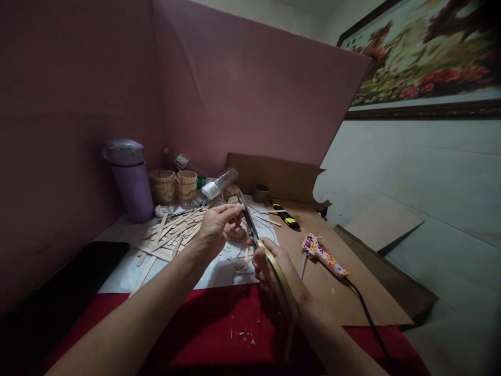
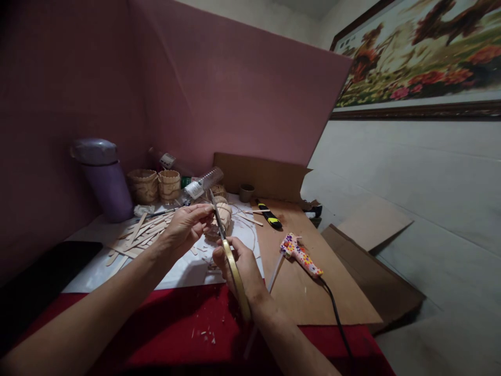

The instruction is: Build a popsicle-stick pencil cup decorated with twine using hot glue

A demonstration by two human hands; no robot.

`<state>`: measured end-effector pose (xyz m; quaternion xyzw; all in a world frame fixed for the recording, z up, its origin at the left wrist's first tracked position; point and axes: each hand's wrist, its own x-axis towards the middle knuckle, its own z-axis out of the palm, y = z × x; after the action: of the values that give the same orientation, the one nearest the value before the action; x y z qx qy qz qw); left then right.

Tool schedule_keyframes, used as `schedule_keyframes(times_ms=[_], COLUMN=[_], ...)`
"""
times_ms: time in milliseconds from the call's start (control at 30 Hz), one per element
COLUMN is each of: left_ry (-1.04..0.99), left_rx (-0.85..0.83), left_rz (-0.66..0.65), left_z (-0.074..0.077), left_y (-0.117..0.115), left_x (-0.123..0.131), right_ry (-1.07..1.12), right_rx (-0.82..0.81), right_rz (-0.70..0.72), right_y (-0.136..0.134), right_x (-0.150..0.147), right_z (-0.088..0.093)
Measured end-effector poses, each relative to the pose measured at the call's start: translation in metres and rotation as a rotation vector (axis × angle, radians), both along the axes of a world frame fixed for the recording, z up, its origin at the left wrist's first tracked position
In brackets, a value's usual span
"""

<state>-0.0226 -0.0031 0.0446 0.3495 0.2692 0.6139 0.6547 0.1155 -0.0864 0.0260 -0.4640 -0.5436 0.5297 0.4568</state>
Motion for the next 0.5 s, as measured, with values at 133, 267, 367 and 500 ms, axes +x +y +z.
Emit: schedule_keyframes(times_ms=[133, 267, 367, 500], left_ry=[0.011, 0.029, 0.038, 0.05], left_rx=[0.021, 0.034, 0.041, 0.035], left_rz=[-0.023, -0.029, -0.027, -0.026], left_z=[-0.0012, -0.0001, 0.0006, -0.0006], left_y=[-0.0002, -0.0016, -0.0021, -0.002], left_x=[0.0001, 0.0001, 0.0006, 0.002], right_ry=[0.016, 0.026, 0.04, 0.031], right_rx=[-0.027, -0.035, -0.013, -0.019], right_rz=[-0.005, -0.014, -0.03, -0.045], right_y=[0.0027, 0.0036, 0.0015, -0.0022], right_x=[-0.0019, -0.0042, -0.0058, -0.0068], right_z=[-0.0009, -0.003, -0.0039, -0.005])
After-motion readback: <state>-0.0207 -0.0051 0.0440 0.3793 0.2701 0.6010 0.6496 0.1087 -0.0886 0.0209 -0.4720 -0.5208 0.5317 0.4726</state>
